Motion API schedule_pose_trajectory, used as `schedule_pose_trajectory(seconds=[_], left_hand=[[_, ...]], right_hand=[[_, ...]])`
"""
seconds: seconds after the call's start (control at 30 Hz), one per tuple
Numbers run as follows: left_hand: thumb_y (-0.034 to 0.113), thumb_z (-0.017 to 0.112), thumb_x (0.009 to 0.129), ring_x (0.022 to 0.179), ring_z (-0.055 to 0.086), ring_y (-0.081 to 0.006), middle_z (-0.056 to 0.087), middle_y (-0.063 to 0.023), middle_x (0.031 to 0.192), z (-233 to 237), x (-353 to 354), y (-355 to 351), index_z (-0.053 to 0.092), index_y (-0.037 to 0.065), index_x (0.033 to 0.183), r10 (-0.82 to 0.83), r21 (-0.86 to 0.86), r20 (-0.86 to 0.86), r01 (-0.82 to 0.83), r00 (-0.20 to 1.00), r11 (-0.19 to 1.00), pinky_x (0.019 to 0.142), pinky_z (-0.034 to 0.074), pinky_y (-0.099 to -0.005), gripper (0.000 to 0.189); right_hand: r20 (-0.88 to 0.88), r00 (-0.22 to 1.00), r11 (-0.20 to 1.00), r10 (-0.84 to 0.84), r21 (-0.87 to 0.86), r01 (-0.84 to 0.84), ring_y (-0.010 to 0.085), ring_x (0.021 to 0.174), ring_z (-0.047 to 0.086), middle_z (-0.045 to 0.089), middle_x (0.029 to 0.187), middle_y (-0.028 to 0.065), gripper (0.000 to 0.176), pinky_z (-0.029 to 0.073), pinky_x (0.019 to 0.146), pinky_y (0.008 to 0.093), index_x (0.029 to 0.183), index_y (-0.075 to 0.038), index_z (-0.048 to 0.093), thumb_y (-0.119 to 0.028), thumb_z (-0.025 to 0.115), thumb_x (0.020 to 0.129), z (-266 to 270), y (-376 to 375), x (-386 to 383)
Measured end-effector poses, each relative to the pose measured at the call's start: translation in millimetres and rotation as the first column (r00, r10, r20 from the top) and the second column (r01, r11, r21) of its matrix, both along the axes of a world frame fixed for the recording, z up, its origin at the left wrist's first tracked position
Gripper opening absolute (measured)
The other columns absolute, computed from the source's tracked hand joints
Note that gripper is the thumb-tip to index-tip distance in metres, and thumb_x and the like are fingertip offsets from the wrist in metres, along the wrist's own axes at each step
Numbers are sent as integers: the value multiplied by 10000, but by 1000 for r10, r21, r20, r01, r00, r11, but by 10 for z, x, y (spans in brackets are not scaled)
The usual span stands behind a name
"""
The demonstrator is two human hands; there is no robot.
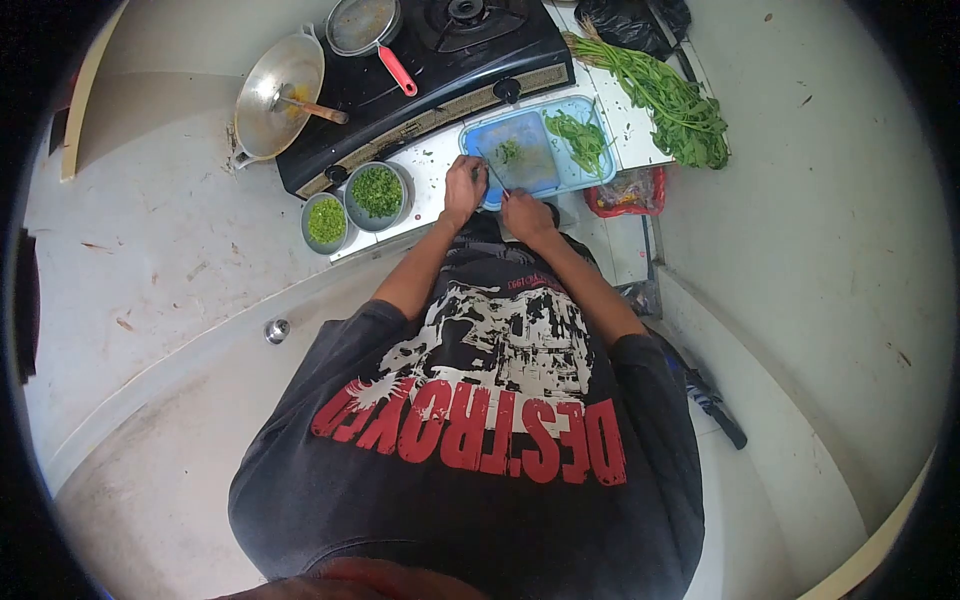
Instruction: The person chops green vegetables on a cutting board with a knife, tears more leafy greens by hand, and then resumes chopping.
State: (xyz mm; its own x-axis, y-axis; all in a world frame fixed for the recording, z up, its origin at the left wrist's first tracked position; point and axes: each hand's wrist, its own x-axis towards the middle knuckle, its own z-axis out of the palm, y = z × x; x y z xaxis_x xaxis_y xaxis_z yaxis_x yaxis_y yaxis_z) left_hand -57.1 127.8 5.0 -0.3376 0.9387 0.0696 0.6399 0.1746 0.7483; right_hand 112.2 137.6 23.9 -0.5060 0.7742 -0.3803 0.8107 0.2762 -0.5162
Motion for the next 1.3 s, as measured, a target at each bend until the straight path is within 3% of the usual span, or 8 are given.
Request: schedule_pose_trajectory(seconds=[0.27, 0.4, 0.8, 0.9, 1.3], left_hand=[[22, 618, 848, 879, 654, -391, 653, -206, 949, 36, -19, -77, 722, -17, 956, -7, 12, 51, 6, 999, 1000, 818, 527, -441, 155], [25, 613, 848, 870, 656, -384, 652, -200, 950, 29, -22, -56, 727, -13, 943, 1, 2, 38, -1, 999, 1000, 818, 527, -440, 153], [13, 632, 824, 818, 651, -385, 639, -200, 901, -2, -6, -44, 725, -10, 906, 29, -25, 30, -29, 999, 999, 769, 521, -440, 127], [28, 656, 803, 760, 643, -340, 643, -186, 849, -47, -18, -48, 711, -7, 903, 36, 12, 42, -36, 998, 999, 710, 504, -404, 119], [84, 669, 831, 787, 659, -345, 645, -188, 831, -42, -17, -39, 728, 17, 899, 65, -43, 37, -64, 997, 997, 748, 515, -422, 112]], right_hand=[[39, 999, 999, 34, -1, -34, 469, 781, 694, 688, 823, 295, 438, 562, 709, 544, 967, 59, 606, -357, 475, 1011, -11, 50, 99], [33, 999, 1000, -31, 3, 31, 475, 775, 690, 683, 808, 298, 441, 558, 708, 547, 980, 57, 606, -361, 472, 1013, 6, 55, 128], [17, 1000, 999, -11, -34, 12, 470, 793, 694, 688, 819, 291, 434, 559, 728, 546, 974, 69, 602, -347, 486, 1007, 6, 18, -61], [3, 1000, 999, -6, -40, 7, 482, 809, 686, 682, 824, 305, 455, 551, 745, 551, 980, 73, 593, -363, 467, 1013, 9, 64, -108], [42, 998, 999, -40, -15, 40, 467, 813, 696, 689, 837, 296, 430, 560, 742, 554, 991, 65, 606, -347, 483, 1004, 55, 17, 98]])
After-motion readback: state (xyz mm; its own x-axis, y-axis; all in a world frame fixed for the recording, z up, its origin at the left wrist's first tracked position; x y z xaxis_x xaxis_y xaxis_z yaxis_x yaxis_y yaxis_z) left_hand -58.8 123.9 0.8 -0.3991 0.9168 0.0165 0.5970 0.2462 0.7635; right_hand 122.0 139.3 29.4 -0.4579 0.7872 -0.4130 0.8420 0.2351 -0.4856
